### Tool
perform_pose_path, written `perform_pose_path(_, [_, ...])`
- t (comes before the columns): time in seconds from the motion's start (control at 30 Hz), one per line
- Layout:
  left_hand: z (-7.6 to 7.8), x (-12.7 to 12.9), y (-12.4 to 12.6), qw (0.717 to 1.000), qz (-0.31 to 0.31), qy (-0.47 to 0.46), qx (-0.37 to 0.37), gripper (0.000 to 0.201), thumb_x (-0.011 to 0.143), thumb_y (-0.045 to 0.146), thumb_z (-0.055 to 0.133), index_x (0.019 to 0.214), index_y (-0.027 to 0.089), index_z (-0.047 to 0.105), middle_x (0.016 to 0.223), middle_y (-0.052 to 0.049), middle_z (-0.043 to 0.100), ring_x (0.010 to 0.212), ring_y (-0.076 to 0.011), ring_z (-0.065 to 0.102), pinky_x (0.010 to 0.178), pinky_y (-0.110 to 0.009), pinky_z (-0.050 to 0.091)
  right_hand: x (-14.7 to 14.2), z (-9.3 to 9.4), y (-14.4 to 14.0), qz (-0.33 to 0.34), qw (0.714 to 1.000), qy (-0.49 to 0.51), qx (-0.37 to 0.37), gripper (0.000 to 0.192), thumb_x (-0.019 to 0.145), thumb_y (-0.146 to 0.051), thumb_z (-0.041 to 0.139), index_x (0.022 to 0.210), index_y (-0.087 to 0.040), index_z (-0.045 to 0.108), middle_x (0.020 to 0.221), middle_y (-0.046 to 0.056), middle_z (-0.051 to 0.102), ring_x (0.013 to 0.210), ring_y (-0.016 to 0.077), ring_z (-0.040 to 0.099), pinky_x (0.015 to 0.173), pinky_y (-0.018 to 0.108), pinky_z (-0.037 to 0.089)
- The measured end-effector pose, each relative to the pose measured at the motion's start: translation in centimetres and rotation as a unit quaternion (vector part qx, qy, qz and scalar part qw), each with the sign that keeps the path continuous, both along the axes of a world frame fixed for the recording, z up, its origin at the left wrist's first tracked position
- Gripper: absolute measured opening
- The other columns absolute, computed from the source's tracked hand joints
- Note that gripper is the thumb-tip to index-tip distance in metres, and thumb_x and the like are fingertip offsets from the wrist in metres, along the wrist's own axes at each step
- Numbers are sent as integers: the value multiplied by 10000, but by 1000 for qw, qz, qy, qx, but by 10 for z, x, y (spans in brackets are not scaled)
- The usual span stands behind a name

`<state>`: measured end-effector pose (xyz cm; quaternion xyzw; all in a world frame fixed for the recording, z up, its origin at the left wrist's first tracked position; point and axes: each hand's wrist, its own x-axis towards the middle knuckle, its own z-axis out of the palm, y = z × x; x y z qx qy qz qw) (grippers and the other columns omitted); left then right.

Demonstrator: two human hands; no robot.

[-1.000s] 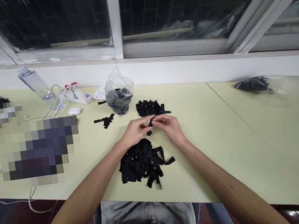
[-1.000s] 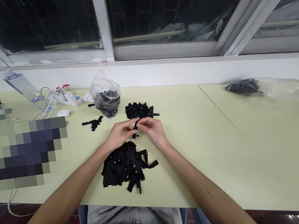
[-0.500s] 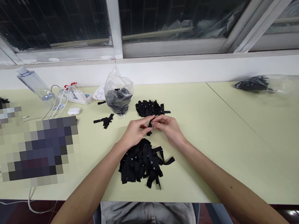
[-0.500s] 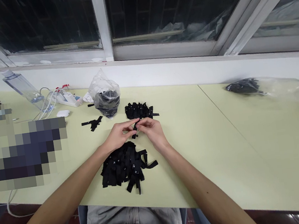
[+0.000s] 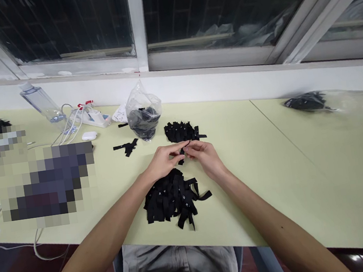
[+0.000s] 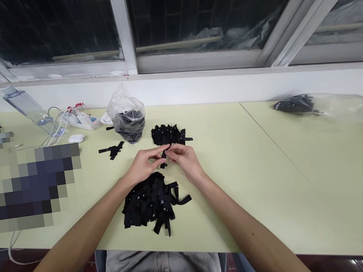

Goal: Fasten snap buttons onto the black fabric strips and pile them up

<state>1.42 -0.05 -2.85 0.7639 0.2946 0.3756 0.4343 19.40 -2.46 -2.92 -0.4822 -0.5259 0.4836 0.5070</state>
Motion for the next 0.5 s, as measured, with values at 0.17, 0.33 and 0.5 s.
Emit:
perform_pose_path(0.17, [5, -1, -1, 999, 23, -30, -13, 547, 946, 291, 518, 1481, 269, 403, 1227, -89, 667, 725, -111, 629, 782, -277, 532, 7, 1, 4, -60, 997, 48, 21, 242, 724, -392, 780, 834, -220, 649, 692, -4, 568, 594, 131, 483, 584, 294, 402])
perform_pose_path(0.33, [-1, -4, 5, 995, 65, 63, 42, 266, 900, 364, 606, 1102, 222, 707, 1005, -66, 725, 841, -179, 644, 781, -288, 499, 14, 10, 5, -39, 995, 80, 52, 238, 760, -395, 735, 892, -238, 615, 684, -13, 511, 590, 133, 464, 590, 302, 397])
perform_pose_path(0.5, [-8, -3, 7, 982, 26, 162, 98, 146, 789, 363, 742, 821, 221, 751, 841, -42, 694, 804, -191, 618, 713, -281, 445, 10, 14, 1, -14, 993, 106, 51, 225, 751, -367, 756, 871, -236, 619, 678, -19, 510, 579, 123, 443, 581, 298, 372])
